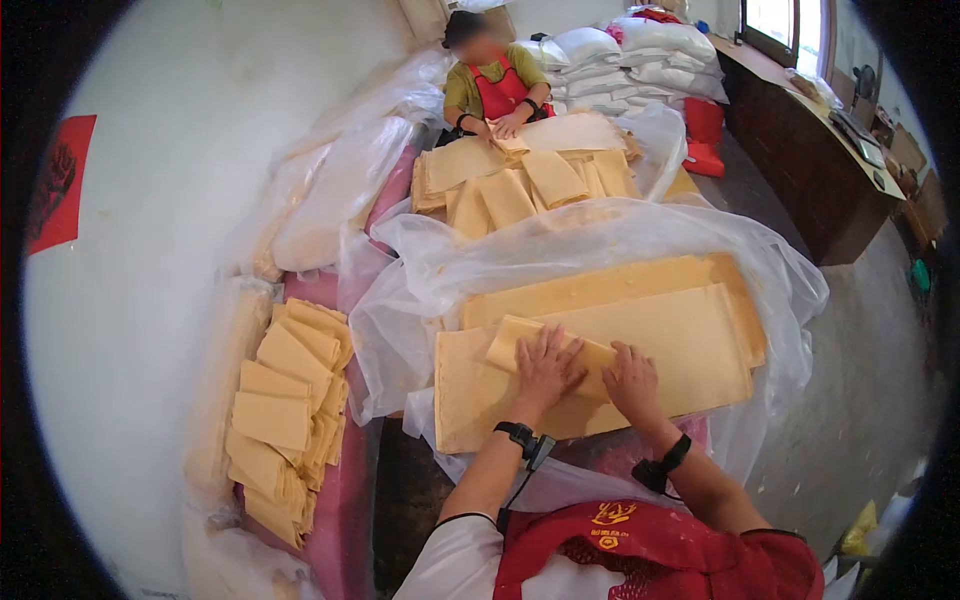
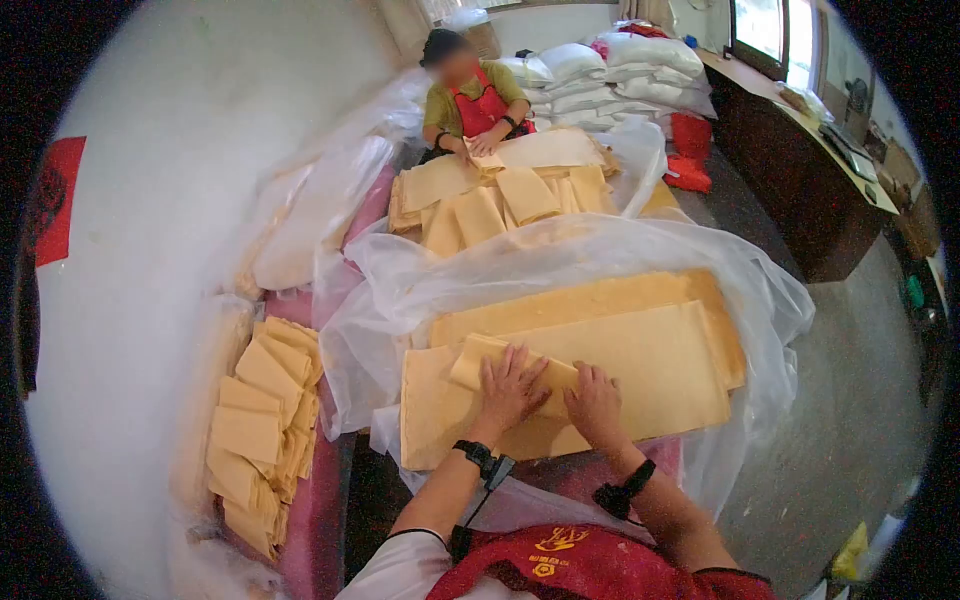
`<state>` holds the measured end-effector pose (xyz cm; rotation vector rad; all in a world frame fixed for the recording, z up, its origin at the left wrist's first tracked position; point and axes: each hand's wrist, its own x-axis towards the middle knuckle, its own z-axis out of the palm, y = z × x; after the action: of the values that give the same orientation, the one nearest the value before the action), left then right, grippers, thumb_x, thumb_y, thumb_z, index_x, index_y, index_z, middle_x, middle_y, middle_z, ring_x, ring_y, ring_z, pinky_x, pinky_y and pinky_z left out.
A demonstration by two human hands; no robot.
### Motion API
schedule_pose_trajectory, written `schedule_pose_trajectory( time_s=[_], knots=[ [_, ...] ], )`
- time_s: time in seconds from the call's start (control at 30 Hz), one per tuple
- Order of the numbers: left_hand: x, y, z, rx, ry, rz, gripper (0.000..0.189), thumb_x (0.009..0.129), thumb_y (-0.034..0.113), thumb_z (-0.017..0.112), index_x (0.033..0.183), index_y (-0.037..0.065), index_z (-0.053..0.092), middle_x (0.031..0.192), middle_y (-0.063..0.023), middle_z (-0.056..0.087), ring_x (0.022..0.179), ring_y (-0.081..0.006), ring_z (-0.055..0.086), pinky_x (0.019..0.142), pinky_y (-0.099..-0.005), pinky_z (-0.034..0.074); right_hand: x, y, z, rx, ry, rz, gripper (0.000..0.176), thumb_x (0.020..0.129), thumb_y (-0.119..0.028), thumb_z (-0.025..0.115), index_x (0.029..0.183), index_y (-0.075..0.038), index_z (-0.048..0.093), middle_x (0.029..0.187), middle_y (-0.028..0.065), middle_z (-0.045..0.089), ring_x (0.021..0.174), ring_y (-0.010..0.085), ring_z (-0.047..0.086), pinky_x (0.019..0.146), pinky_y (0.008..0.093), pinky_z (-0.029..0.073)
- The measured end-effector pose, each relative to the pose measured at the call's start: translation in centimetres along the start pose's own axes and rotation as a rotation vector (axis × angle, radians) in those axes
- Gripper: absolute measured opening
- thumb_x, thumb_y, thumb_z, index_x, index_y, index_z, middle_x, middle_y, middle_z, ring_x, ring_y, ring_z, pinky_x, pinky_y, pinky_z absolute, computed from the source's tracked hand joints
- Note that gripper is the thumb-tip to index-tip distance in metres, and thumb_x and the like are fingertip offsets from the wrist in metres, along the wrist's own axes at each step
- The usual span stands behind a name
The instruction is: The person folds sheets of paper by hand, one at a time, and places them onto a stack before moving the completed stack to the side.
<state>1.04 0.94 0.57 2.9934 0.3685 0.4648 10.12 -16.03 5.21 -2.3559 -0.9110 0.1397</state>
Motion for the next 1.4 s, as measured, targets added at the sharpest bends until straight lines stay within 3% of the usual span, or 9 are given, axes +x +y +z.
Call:
schedule_pose_trajectory(
  time_s=[0.1,0.43,0.63,0.7,0.77,0.93,1.13,1.3,1.4],
  knots=[
    [0.6,-0.3,-0.7,-0.024,-0.201,-0.073,0.059,0.089,0.052,0.050,0.140,0.024,0.042,0.154,-0.0079,0.023,0.144,-0.0277,0.013,0.106,-0.0669,0.010,0.2,-1.5,2.6,-0.298,0.209,-0.478,0.067,0.080,-0.042,0.064,0.133,-0.005,0.042,0.143,0.0162,0.039,0.131,0.0325,0.038,0.108,0.0494,0.025],
    [1.6,-10.3,1.5,-0.021,0.010,-0.183,0.063,0.088,0.052,0.050,0.140,0.017,0.042,0.148,-0.0104,0.032,0.142,-0.0296,0.018,0.112,-0.0564,0.014,-0.4,0.6,4.5,-0.348,-0.099,-0.418,0.091,0.079,-0.062,0.058,0.140,0.001,0.034,0.147,0.0241,0.029,0.140,0.0383,0.022,0.112,0.0579,0.010],
    [-3.6,-7.3,-2.3,-0.103,0.235,0.028,0.055,0.083,0.040,0.062,0.131,0.015,0.051,0.140,-0.0118,0.042,0.138,-0.0300,0.028,0.112,-0.0558,0.014,-0.4,3.0,4.0,-0.761,-0.222,-0.571,0.053,0.086,-0.031,0.056,0.129,-0.001,0.049,0.137,0.0225,0.044,0.130,0.0357,0.039,0.107,0.0597,0.023],
    [-5.8,-6.0,-4.5,-0.135,-0.031,0.118,0.052,0.079,0.032,0.067,0.126,0.015,0.055,0.136,-0.0105,0.047,0.137,-0.0292,0.029,0.113,-0.0575,0.010,0.9,0.0,0.2,-0.694,-0.431,-0.518,0.047,0.085,-0.024,0.057,0.127,-0.003,0.051,0.127,0.0213,0.052,0.120,0.0345,0.048,0.103,0.0549,0.030],
    [-8.1,-6.6,-2.9,-0.050,0.102,0.071,0.045,0.078,0.025,0.068,0.120,0.013,0.057,0.128,-0.0087,0.054,0.131,-0.0305,0.040,0.110,-0.0526,0.025,1.8,-3.8,-4.1,-0.636,-0.647,-0.462,0.043,0.083,-0.017,0.057,0.124,-0.004,0.054,0.117,0.0200,0.059,0.109,0.0333,0.057,0.098,0.0501,0.038],
    [-13.8,-8.8,-8.0,-0.357,0.538,-0.490,0.016,0.090,0.017,0.053,0.099,0.005,0.058,0.088,-0.0156,0.062,0.082,-0.0336,0.061,0.072,-0.0424,0.048,1.3,-11.2,-8.6,0.017,0.186,-0.794,0.031,0.082,-0.013,0.064,0.112,-0.009,0.061,0.099,0.0148,0.064,0.089,0.0339,0.062,0.079,0.0435,0.048],
    [-23.1,-21.5,-21.1,-0.231,0.949,-1.106,0.024,0.090,0.022,0.057,0.093,-0.002,0.056,0.080,-0.0187,0.061,0.081,-0.0335,0.060,0.076,-0.0426,0.046,-0.5,-9.6,-5.1,0.006,-0.247,-0.610,0.031,0.083,-0.017,0.064,0.113,-0.009,0.060,0.109,0.0118,0.063,0.100,0.0324,0.060,0.086,0.0435,0.046],
    [-25.0,-20.6,-23.0,0.599,1.243,-0.839,0.020,0.084,0.017,0.059,0.093,-0.001,0.057,0.085,-0.0168,0.060,0.087,-0.0345,0.057,0.081,-0.0419,0.045,-3.8,-6.8,-0.2,-0.012,-0.324,-0.655,0.031,0.085,-0.024,0.062,0.113,-0.010,0.060,0.114,0.0124,0.062,0.104,0.0312,0.059,0.091,0.0439,0.043],
    [-23.1,-15.9,-15.7,-0.396,0.625,-0.829,0.021,0.082,0.015,0.059,0.097,0.000,0.062,0.087,-0.0181,0.062,0.090,-0.0343,0.060,0.086,-0.0369,0.046,-6.1,-6.2,1.9,-0.085,-0.475,-0.643,0.033,0.086,-0.028,0.061,0.113,-0.009,0.060,0.115,0.0128,0.061,0.107,0.0305,0.058,0.093,0.0454,0.042]
  ],
)
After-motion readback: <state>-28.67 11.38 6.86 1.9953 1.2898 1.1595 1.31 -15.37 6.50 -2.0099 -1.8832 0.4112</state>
